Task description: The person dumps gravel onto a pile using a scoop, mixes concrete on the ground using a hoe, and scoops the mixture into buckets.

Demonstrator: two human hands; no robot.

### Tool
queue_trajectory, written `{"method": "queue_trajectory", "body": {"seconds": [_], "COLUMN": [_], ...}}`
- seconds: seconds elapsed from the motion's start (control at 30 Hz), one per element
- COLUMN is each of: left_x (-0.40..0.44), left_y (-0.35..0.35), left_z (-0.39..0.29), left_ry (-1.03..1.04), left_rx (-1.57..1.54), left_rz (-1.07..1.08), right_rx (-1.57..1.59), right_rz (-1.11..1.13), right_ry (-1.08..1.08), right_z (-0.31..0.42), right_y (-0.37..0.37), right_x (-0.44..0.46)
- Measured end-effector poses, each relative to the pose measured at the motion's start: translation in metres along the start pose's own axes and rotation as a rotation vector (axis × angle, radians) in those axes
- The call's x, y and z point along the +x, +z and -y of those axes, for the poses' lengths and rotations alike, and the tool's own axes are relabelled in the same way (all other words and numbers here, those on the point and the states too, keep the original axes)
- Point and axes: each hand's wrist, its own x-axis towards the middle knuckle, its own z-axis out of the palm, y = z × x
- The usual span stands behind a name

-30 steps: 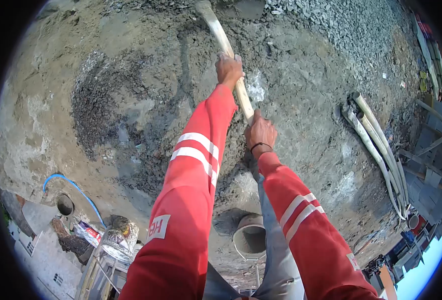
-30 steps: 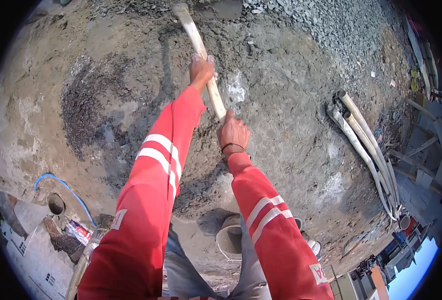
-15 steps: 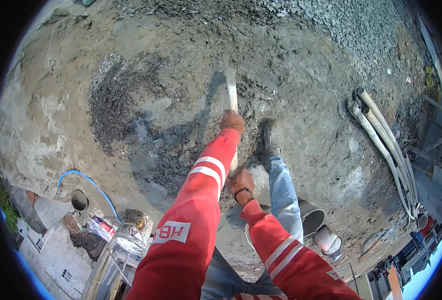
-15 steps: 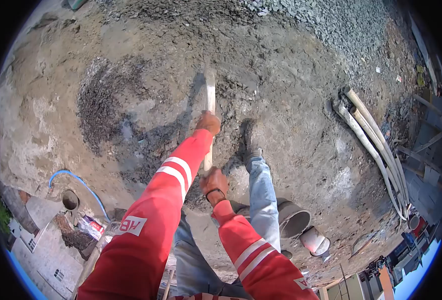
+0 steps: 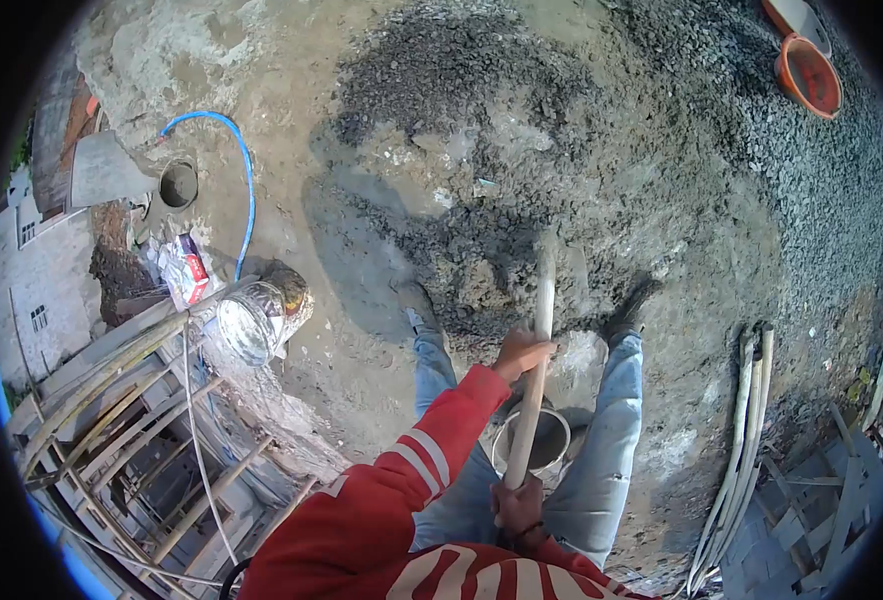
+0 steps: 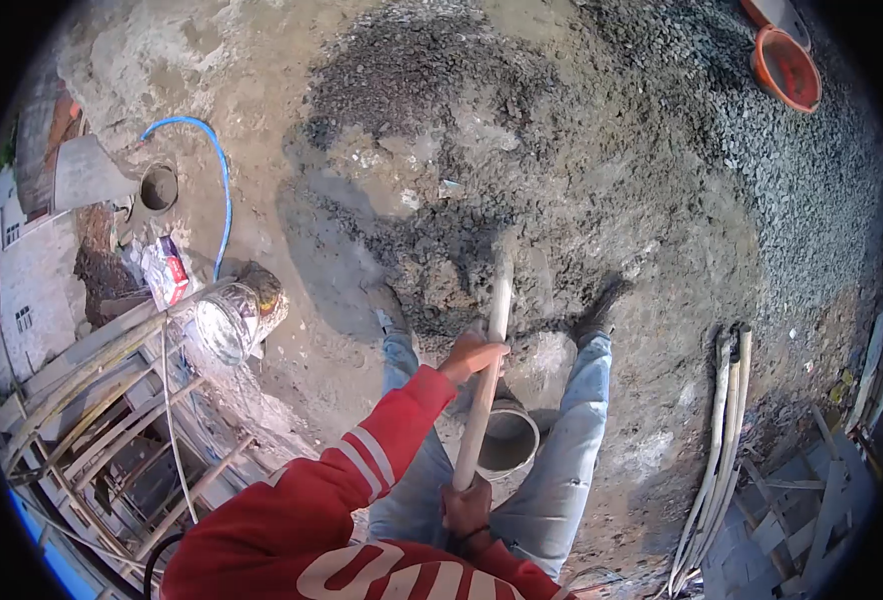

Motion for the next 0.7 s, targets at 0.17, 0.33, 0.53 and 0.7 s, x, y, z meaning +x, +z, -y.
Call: {"method": "queue_trajectory", "body": {"seconds": [0.17, 0.33, 0.53, 0.7], "left_x": [0.031, -0.003, 0.118, 0.144], "left_y": [-0.034, -0.07, -0.068, 0.004], "left_z": [0.056, -0.123, -0.063, 0.181], "left_ry": [0.185, 0.374, 0.359, 0.017], "left_rx": [-0.25, -0.377, -0.001, 0.375], "left_rz": [-0.283, -0.364, -0.572, -0.635], "right_rx": [-0.657, -0.653, -0.533, -0.519], "right_rz": [-0.075, -0.146, -0.012, -0.048], "right_ry": [-0.364, -0.411, -0.295, -0.106], "right_z": [-0.064, 0.004, 0.019, -0.12], "right_y": [-0.007, 0.018, 0.022, -0.015], "right_x": [0.033, 0.123, 0.202, 0.176]}}
